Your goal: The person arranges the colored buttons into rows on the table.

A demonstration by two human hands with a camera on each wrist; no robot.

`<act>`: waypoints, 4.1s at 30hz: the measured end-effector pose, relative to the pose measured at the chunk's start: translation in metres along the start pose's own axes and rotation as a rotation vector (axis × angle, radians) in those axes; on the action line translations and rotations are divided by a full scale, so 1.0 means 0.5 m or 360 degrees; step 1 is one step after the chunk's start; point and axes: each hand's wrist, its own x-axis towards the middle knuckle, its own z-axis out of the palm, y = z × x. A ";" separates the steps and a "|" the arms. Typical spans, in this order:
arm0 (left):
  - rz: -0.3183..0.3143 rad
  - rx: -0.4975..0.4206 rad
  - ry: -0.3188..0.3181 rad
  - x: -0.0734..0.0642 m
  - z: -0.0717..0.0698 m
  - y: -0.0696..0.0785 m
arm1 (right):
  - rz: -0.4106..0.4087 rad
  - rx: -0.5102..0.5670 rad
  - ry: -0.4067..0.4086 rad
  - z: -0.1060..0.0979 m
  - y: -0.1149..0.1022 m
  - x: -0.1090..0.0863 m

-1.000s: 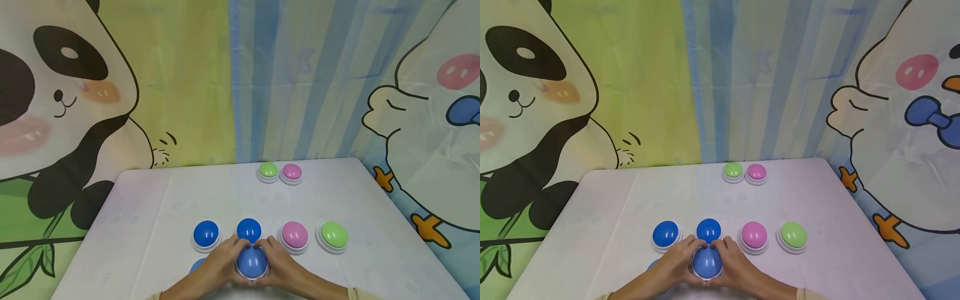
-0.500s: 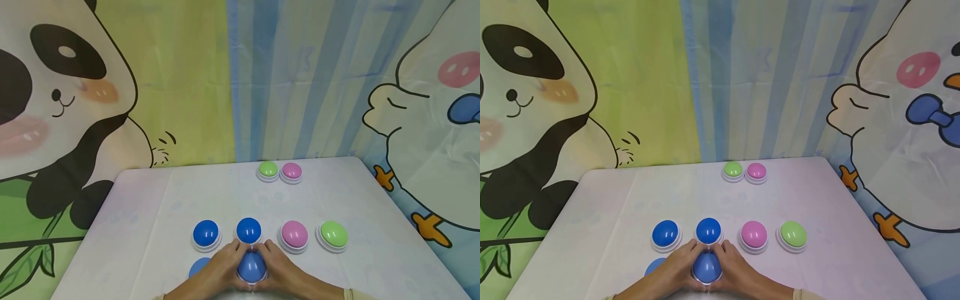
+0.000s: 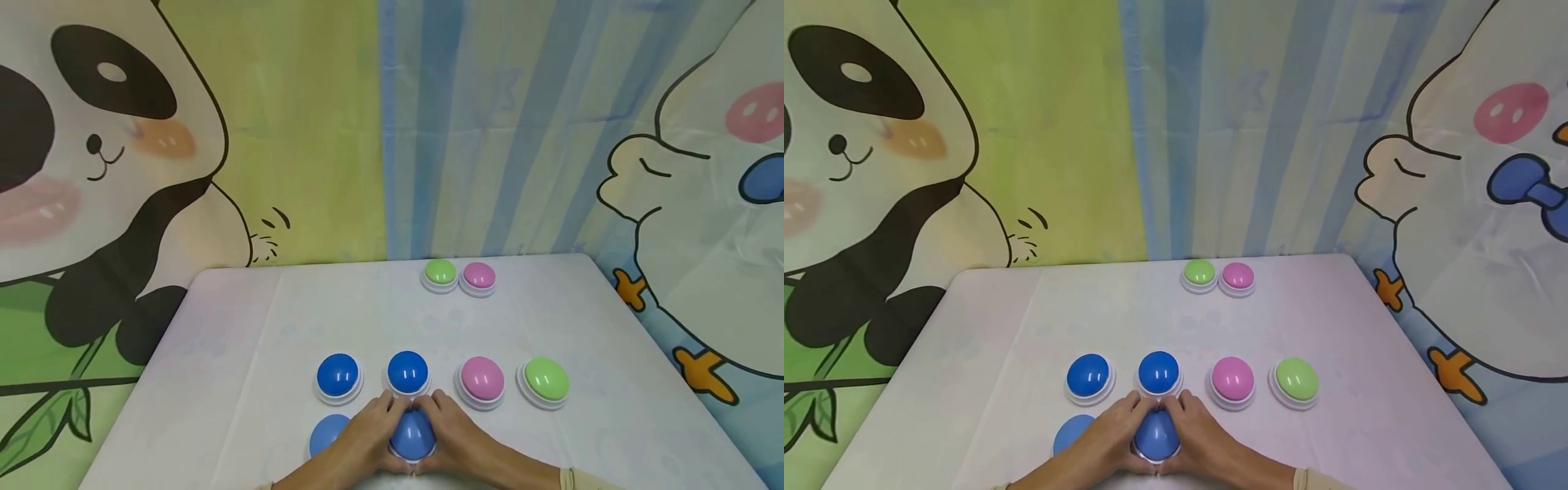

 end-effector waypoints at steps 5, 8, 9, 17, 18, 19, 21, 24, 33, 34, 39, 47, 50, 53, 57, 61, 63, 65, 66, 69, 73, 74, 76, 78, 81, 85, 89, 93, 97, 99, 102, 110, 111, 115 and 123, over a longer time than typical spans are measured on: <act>-0.0038 0.0030 -0.0064 -0.004 0.000 0.005 | 0.0009 -0.0015 -0.0021 0.000 -0.002 0.001; -0.0063 0.0049 -0.0077 -0.005 0.000 0.006 | 0.0017 -0.0029 -0.0039 -0.001 -0.003 0.002; -0.0067 0.0052 -0.0077 -0.005 0.000 0.007 | 0.0022 -0.0029 -0.0049 -0.001 -0.004 0.002; -0.0101 0.0049 -0.0069 -0.011 0.005 0.011 | 0.0002 -0.0036 -0.0003 0.003 0.005 -0.004; -0.0101 0.0043 -0.0068 -0.012 0.006 0.012 | 0.0003 -0.0033 -0.0005 0.004 0.006 -0.006; -0.0107 0.0039 -0.0066 -0.013 0.007 0.013 | 0.0003 -0.0030 -0.0006 0.004 0.007 -0.006; -0.0124 0.0029 -0.0075 -0.017 0.008 0.015 | 0.0006 -0.0021 -0.0015 0.005 0.010 -0.007; -0.0154 0.0028 -0.0096 -0.021 0.010 0.018 | 0.0000 0.0000 -0.0035 0.003 0.013 -0.007; -0.0181 -0.0031 -0.0223 -0.040 -0.003 0.025 | 0.0030 0.0138 -0.0145 -0.018 0.018 -0.007; -0.0157 -0.0031 -0.0210 -0.041 -0.006 0.027 | 0.0031 0.0140 -0.0142 -0.020 0.017 -0.008; 0.0064 0.0031 -0.0045 -0.037 -0.025 0.033 | -0.0013 0.0087 -0.0062 -0.033 0.009 -0.012; 0.0265 0.0010 0.0185 0.003 -0.069 0.016 | -0.0046 0.0063 0.0064 -0.084 0.000 0.002; 0.0295 0.0028 0.0193 0.035 -0.084 0.003 | -0.0017 0.0045 0.0085 -0.101 0.008 0.017; 0.0296 0.0024 0.0158 0.074 -0.096 -0.009 | 0.0021 -0.0014 0.0119 -0.110 0.016 0.037; 0.0241 0.0051 0.0129 0.119 -0.107 -0.019 | 0.0069 -0.0077 0.0142 -0.120 0.024 0.065; 0.0257 0.0121 0.0180 0.150 -0.120 -0.016 | 0.0161 -0.0161 0.0164 -0.135 0.029 0.086; 0.0277 0.0174 0.0210 0.162 -0.127 -0.015 | 0.0208 -0.0200 0.0183 -0.142 0.033 0.096; 0.0296 0.0218 0.0234 0.180 -0.135 -0.014 | 0.0232 -0.0234 0.0216 -0.150 0.041 0.105; 0.0294 0.0234 0.0238 0.189 -0.138 -0.016 | 0.0235 -0.0234 0.0231 -0.154 0.046 0.110; 0.0276 0.0231 0.0240 0.216 -0.144 -0.023 | 0.0245 -0.0254 0.0260 -0.161 0.066 0.125; 0.0224 0.0190 0.0230 0.252 -0.146 -0.044 | 0.0258 -0.0334 0.0281 -0.168 0.100 0.151; 0.0205 0.0188 0.0229 0.262 -0.146 -0.050 | 0.0259 -0.0366 0.0286 -0.171 0.109 0.158; 0.0173 0.0213 0.0237 0.281 -0.144 -0.062 | 0.0248 -0.0427 0.0301 -0.176 0.129 0.172; 0.0144 0.0275 0.0260 0.300 -0.143 -0.074 | 0.0234 -0.0476 0.0319 -0.183 0.149 0.184; 0.0101 0.0342 0.0279 0.325 -0.137 -0.088 | 0.0241 -0.0498 0.0321 -0.189 0.179 0.199; 0.0055 0.0347 0.0259 0.353 -0.131 -0.103 | 0.0235 -0.0503 0.0308 -0.197 0.214 0.214; -0.0002 0.0324 0.0205 0.379 -0.129 -0.118 | 0.0172 -0.0597 0.0302 -0.201 0.249 0.231; -0.0085 0.0277 0.0155 0.411 -0.132 -0.138 | 0.0190 -0.0712 0.0224 -0.209 0.275 0.256; -0.0213 0.0191 0.0092 0.445 -0.126 -0.164 | 0.0179 -0.0814 0.0175 -0.212 0.294 0.279; -0.0262 0.0153 0.0059 0.459 -0.120 -0.176 | 0.0143 -0.0865 0.0178 -0.209 0.305 0.288; -0.0309 0.0119 0.0029 0.474 -0.115 -0.186 | 0.0140 -0.0899 0.0152 -0.206 0.317 0.302; -0.0254 -0.0138 0.0083 0.513 -0.104 -0.187 | 0.0373 -0.0774 0.0048 -0.206 0.340 0.343; -0.0229 -0.0165 0.0091 0.516 -0.101 -0.187 | 0.0379 -0.0753 0.0035 -0.203 0.344 0.347; -0.0130 -0.0191 0.0098 0.525 -0.082 -0.190 | 0.0386 -0.0649 -0.0015 -0.189 0.361 0.356; -0.0098 -0.0206 0.0136 0.534 -0.074 -0.186 | 0.0444 -0.0458 0.0019 -0.179 0.373 0.360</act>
